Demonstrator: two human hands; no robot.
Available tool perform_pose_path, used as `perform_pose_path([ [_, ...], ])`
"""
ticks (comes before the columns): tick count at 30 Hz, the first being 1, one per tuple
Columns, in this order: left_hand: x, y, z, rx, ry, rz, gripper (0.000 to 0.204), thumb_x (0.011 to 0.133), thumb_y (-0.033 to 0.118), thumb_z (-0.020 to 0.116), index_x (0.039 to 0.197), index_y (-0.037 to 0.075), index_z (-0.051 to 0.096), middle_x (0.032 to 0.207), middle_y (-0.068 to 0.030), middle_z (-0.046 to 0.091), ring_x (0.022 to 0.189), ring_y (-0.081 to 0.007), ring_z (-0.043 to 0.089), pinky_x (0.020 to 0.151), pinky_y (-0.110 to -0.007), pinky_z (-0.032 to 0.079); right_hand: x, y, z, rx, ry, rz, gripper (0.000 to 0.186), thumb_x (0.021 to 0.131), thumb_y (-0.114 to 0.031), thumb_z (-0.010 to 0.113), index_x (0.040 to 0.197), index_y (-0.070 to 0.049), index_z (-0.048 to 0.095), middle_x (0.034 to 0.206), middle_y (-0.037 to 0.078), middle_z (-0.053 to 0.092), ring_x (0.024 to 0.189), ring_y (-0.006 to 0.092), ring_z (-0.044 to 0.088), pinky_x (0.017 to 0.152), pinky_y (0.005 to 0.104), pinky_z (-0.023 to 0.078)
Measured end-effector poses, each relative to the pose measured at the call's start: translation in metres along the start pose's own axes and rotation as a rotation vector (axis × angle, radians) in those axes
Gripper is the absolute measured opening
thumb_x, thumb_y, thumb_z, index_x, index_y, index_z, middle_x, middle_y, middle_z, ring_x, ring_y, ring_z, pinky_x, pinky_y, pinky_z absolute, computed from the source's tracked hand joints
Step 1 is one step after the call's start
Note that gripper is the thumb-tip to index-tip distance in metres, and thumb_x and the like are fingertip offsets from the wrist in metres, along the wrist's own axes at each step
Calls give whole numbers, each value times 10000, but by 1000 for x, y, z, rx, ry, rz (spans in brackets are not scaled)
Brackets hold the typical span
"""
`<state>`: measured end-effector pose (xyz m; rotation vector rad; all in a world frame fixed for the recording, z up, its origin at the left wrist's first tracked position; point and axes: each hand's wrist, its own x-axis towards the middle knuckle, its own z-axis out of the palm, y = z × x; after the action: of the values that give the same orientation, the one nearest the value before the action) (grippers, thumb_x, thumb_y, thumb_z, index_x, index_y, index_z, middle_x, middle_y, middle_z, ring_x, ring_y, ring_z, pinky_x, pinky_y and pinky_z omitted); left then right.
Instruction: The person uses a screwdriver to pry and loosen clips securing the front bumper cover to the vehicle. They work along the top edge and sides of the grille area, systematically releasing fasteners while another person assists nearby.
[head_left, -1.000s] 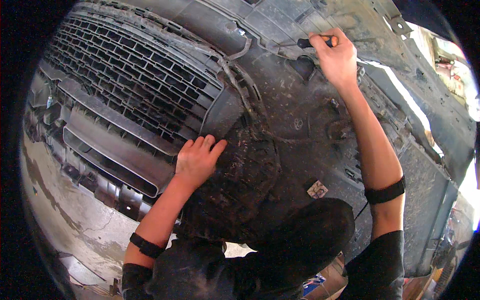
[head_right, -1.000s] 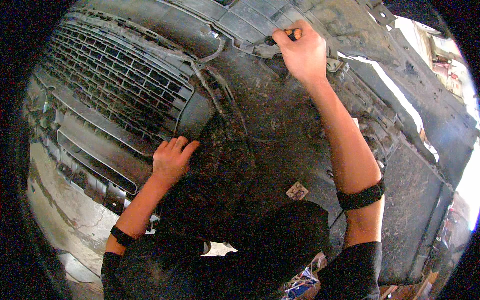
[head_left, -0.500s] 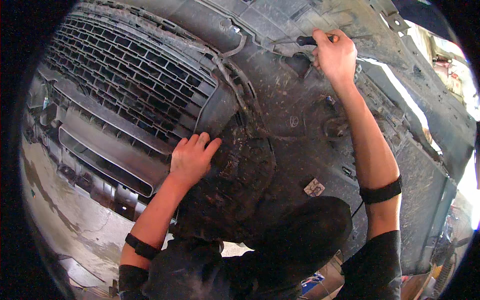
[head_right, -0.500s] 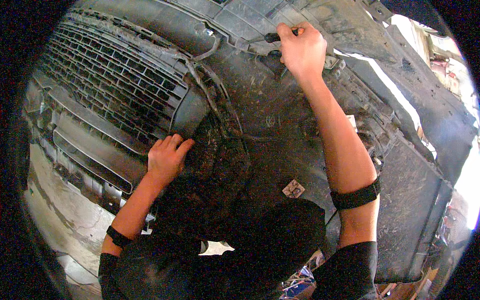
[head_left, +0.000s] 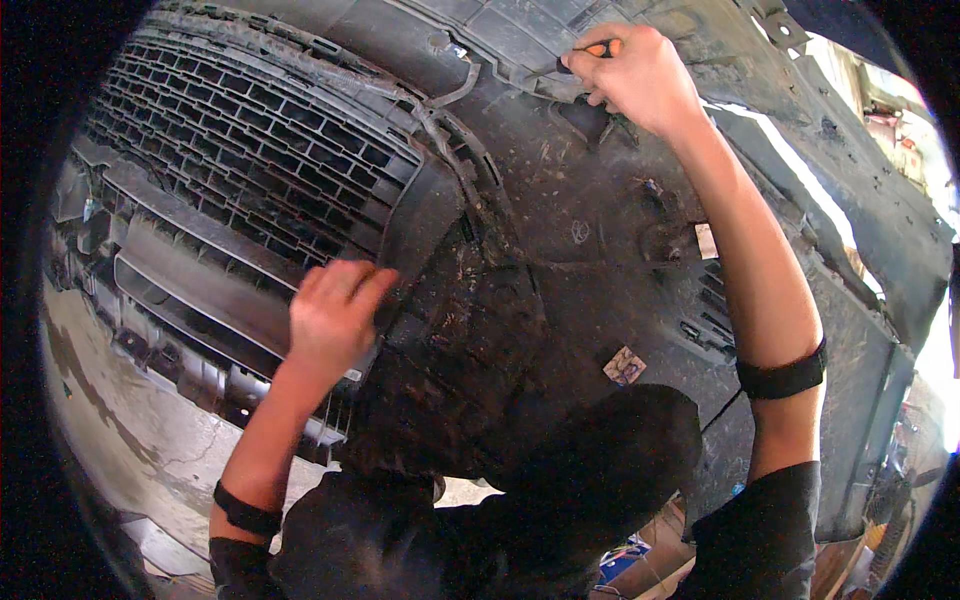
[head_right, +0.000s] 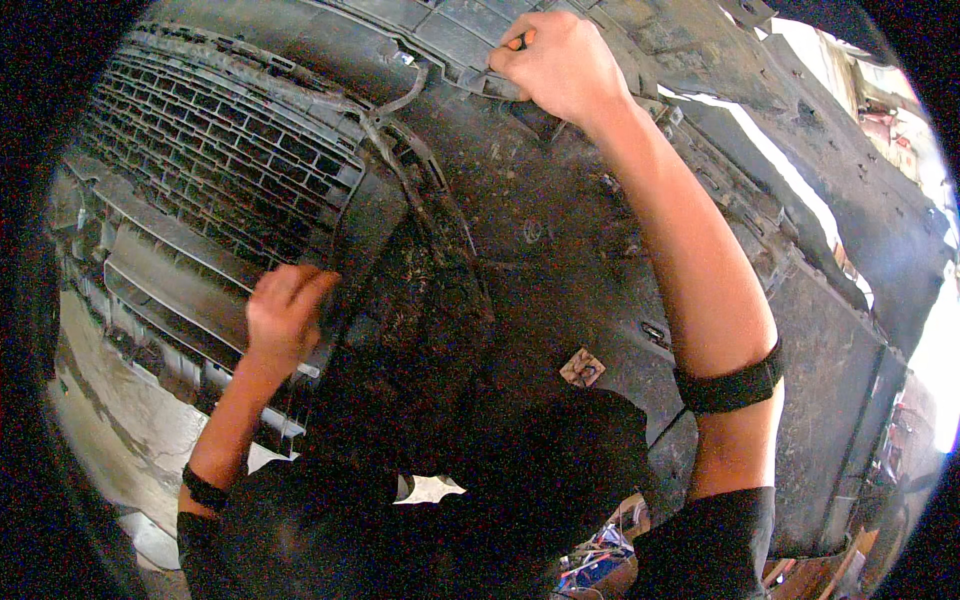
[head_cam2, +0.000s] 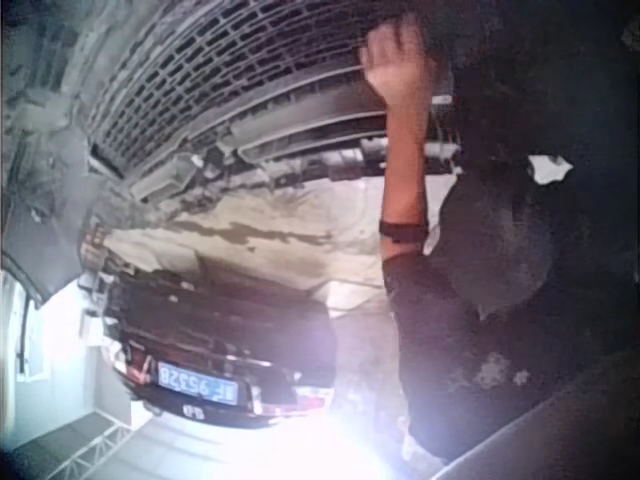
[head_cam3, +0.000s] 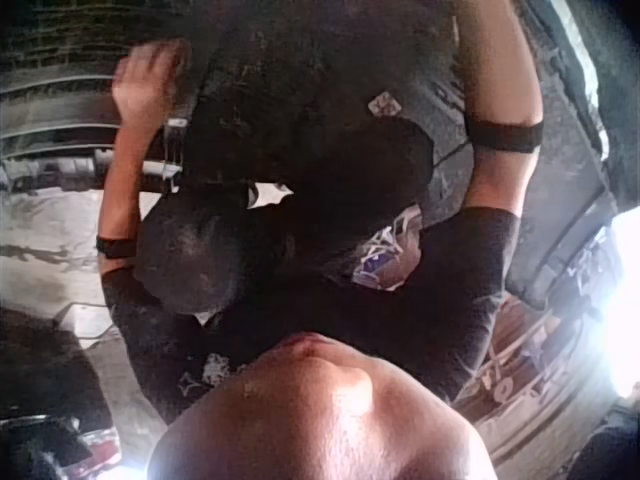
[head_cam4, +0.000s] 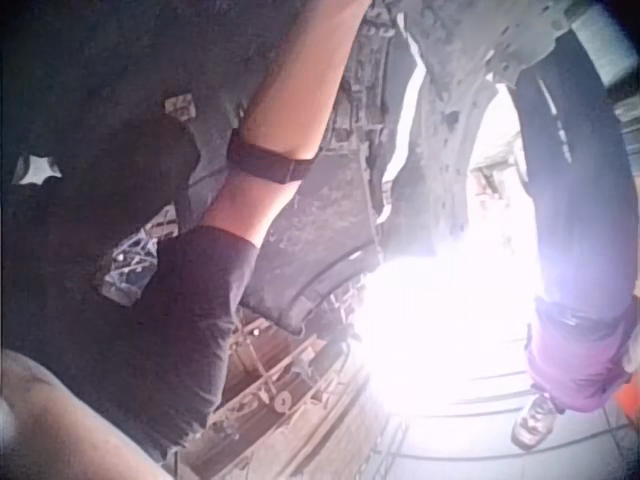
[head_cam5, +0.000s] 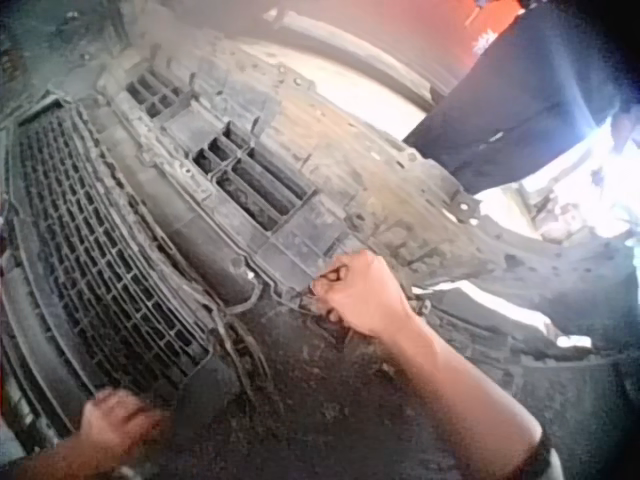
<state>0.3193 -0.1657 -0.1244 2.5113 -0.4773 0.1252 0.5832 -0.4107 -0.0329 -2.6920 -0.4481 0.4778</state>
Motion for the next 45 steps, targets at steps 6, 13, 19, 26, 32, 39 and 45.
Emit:
perform_pose_path([
  [6,13,-26,-21,71,-58,-190,221,726,41,633,933,115,645,823,-24,600,771,-218,584,663,-354,433,21,-20,-4,52,-162,220,382,849,-325,641,968,38,660,671,108,628,618,169,657,545,294,536],
  [13,15,-26,-16,39,-46,-306,115,749,94,653,852,145,652,746,8,622,709,-193,580,626,-347,428,30,9,-8,190,-246,95,194,844,-152,630,953,7,656,804,123,643,712,194,638,642,324,526],
  [19,15,-26,-9,142,-11,-257,109,718,88,627,807,149,644,715,1,615,698,-195,570,620,-347,408,34,7,-24,-271,-296,-478,169,787,-116,637,921,-13,640,852,141,653,812,323,629,790,391,489],
  [26,9,-28,-6,223,-49,-270,124,664,83,601,769,144,620,690,-6,579,696,-202,550,650,-357,406,41,-29,-23,-365,-369,98,293,831,-264,556,878,7,656,875,250,655,869,382,646,773,460,504],
  [32,7,-32,-4,242,-55,-247,120,653,100,613,764,146,603,713,-4,563,743,-199,550,654,-360,413,33,1,-17,-436,-167,-420,194,839,-186,574,921,-13,598,860,201,650,867,361,634,793,449,484],
  [39,6,-32,-3,243,-47,-254,118,651,115,617,764,146,603,729,-7,569,770,-203,560,675,-372,431,25,-15,-12,-285,-136,19,244,819,-233,622,912,-8,600,845,180,650,852,313,647,745,378,506],
  [45,3,-32,-2,252,-80,-282,118,672,152,611,788,139,595,755,-19,574,824,-211,568,706,-378,442,35,-10,-18,-440,-320,-60,256,838,-255,633,915,-13,603,865,197,637,864,342,629,772,415,480],
])
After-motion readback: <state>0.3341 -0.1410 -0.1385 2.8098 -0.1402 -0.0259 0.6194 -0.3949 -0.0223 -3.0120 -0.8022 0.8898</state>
